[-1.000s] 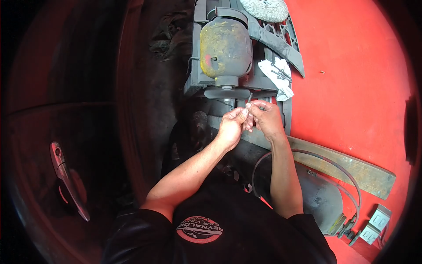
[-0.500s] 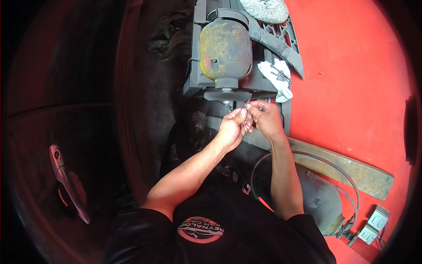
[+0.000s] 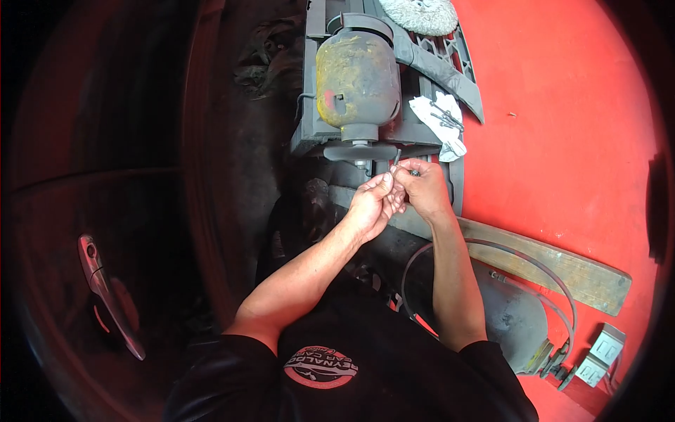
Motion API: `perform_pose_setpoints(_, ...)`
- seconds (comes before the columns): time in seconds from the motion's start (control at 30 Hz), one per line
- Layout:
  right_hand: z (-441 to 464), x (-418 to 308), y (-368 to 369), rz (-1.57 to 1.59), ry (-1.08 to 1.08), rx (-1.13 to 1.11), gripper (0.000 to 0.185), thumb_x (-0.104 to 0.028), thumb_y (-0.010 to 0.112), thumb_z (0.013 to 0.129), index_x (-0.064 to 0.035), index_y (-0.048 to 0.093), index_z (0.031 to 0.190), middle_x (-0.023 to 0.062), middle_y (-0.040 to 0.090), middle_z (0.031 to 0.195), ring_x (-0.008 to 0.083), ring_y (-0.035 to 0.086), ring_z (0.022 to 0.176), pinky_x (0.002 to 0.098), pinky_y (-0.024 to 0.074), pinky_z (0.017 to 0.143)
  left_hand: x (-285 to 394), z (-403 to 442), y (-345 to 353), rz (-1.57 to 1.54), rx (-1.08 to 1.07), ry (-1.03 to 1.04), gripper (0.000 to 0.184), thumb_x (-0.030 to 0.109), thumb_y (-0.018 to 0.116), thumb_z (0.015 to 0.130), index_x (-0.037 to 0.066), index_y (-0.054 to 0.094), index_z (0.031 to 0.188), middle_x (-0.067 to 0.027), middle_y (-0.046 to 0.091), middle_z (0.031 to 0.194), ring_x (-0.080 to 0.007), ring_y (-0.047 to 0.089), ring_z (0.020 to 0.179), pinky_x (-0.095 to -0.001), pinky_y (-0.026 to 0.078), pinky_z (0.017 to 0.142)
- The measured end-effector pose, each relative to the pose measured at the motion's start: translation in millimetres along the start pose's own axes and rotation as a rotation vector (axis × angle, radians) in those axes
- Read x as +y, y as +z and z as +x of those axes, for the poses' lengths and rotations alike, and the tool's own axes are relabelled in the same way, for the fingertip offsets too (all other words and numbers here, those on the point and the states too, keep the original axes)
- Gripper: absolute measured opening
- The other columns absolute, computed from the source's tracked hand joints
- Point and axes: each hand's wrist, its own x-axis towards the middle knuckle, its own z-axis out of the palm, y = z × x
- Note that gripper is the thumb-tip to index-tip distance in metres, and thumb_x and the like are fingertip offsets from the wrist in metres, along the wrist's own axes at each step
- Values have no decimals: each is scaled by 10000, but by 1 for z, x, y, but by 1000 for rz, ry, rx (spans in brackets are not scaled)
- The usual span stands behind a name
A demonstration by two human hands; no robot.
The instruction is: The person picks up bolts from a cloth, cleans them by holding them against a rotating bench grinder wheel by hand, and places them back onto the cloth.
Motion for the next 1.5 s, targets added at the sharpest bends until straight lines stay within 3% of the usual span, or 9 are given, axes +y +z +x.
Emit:
perform_pose_setpoints(0.17,3,7,1,-31,-69,-11,154,-78,626,872,76,615,874,63,588,614,107,547,487,245,411,390,1,-6,-2,140,114,134,154,156,504,969,36,555,889,-60,576,741,-153,560,652,-317,491,636)
perform_pose_setpoints(0.57,7,6,-3,-29,-12,38,152,-107,642,880,41,634,912,48,603,635,91,550,490,230,429,405,-2,7,8,60,101,98,199,175,471,988,50,535,848,-40,531,697,-136,490,609,-309,430,599)
perform_pose_setpoints(0.83,2,-5,-12,51,22,-146,178,-104,581,931,58,610,1000,55,590,653,102,523,483,236,401,411,3,9,16,104,123,119,217,166,430,1006,25,512,862,-46,515,682,-138,480,590,-290,442,573)
perform_pose_setpoints(1.37,-5,8,-4,50,-22,-74,127,-55,599,876,66,632,892,67,604,632,111,571,525,251,436,417,-8,-9,5,92,105,94,186,182,455,994,48,533,890,-25,493,694,-133,461,621,-312,429,619)
perform_pose_setpoints(1.5,-4,6,-3,-84,6,0,139,-71,633,847,64,639,878,67,618,639,109,591,535,250,452,448,-9,-5,-1,18,47,56,191,188,454,993,45,537,898,-28,505,716,-134,469,643,-315,436,626)
